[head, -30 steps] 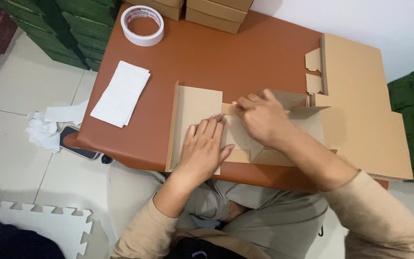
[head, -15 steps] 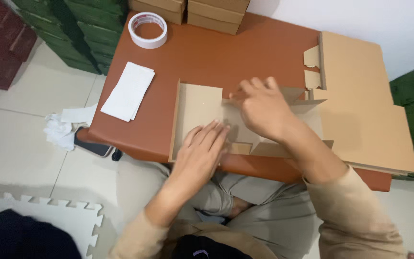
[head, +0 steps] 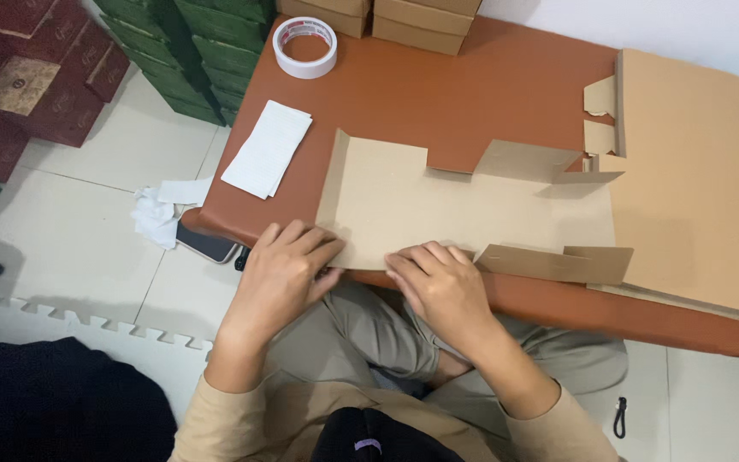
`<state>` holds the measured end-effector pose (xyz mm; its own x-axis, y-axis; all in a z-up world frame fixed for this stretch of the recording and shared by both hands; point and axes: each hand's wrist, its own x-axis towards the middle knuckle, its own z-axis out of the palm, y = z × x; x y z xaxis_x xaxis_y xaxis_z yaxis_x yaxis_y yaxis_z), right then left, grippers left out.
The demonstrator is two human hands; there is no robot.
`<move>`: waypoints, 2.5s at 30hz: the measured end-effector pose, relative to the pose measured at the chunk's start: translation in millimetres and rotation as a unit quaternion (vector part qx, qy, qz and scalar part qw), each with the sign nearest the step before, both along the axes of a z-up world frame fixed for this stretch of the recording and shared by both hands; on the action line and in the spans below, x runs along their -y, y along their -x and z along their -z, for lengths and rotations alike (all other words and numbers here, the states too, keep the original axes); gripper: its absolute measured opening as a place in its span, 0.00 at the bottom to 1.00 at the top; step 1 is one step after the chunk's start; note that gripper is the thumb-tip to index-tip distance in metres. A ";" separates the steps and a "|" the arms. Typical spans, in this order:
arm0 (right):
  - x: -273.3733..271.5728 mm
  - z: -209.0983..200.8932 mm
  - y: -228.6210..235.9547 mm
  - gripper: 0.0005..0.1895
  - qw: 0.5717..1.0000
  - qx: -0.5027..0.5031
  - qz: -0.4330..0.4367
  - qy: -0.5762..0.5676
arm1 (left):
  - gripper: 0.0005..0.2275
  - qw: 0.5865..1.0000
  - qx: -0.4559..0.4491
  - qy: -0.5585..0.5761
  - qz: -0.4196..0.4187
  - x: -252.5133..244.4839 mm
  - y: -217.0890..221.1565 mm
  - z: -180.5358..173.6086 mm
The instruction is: The person assembles a flat cardboard sheet into a rectangular box by folding the sides and securing the tabs. They then place a white rectangular item inside the box, close the lid, and stack the finished box with others.
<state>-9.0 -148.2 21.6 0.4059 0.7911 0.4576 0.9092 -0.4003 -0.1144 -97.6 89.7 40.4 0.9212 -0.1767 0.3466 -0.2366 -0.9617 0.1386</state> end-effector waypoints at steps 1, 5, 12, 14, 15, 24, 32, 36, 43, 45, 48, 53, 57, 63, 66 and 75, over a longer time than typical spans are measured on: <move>-1.8 1.2 -0.1 0.08 1.000 -0.003 0.000 0.000 | 0.07 1.000 -0.003 0.000 0.000 0.3 0.5 -5.7; -9.9 -4.9 -4.1 0.05 1.000 -0.001 0.025 0.017 | 0.06 0.995 -0.045 0.090 -0.012 -0.5 -4.7 -24.0; -18.7 -12.1 -11.5 0.12 0.984 -0.150 0.089 0.013 | 0.06 0.963 -0.105 0.237 -0.079 -8.0 -26.9 -0.5; -19.5 -11.0 -9.3 0.11 0.984 -0.147 0.097 0.014 | 0.06 0.958 -0.118 0.248 -0.087 -9.9 -31.0 -0.6; -20.4 -10.3 -7.8 0.10 0.984 -0.143 0.104 0.013 | 0.09 0.953 -0.128 0.257 -0.097 -11.3 -32.5 -0.4; -0.2 -0.4 2.5 0.14 0.986 0.137 0.074 0.064 | 0.06 0.965 -0.092 0.241 -0.044 -28.2 -37.7 18.9; -21.6 10.4 10.9 0.21 0.993 0.089 0.040 0.060 | 0.06 0.957 -0.114 0.266 -0.003 -41.6 -41.5 22.7; -48.6 18.5 12.5 0.22 0.997 0.062 -0.005 0.040 | 0.06 0.950 -0.152 0.272 -0.020 -40.7 -42.5 19.8; -68.7 -3.4 -6.4 0.15 0.999 0.001 -0.026 0.033 | 0.02 0.941 -0.223 0.256 0.001 -40.6 -57.4 -18.9; -63.5 -10.6 -30.1 0.13 0.996 -0.069 -0.022 0.050 | 0.04 0.940 -0.306 0.152 -0.007 -41.4 -66.2 -29.2; -67.9 -22.9 -83.6 0.15 0.976 -0.104 0.160 0.107 | 0.06 0.962 -0.262 0.068 -0.047 -42.1 -98.4 -25.3; -87.9 -33.4 -123.0 0.36 0.911 -0.281 0.273 0.127 | 0.20 0.989 -0.132 0.052 -0.045 -33.5 -144.7 -11.6; -80.6 -24.0 -151.3 0.30 0.917 -0.270 0.247 0.161 | 0.26 0.981 -0.169 0.091 -0.022 -37.7 -152.4 -10.4; -85.2 -33.6 -158.7 0.19 0.929 -0.242 0.229 0.158 | 0.19 0.985 -0.120 0.126 -0.014 -43.1 -171.6 2.4; -84.5 -48.3 -137.6 0.11 0.948 -0.217 0.198 0.124 | 0.16 0.989 -0.094 0.117 0.007 -40.6 -171.2 -5.7; -71.1 -20.5 -112.1 0.07 0.984 0.051 0.122 0.123 | 0.08 0.997 0.009 0.059 0.051 -39.5 -151.0 3.4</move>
<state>103.1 -77.1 42.1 0.5587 0.7682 0.3126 0.7847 -0.6117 0.1006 53.4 129.2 37.1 0.8942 -0.2264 0.3862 -0.3355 -0.9100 0.2435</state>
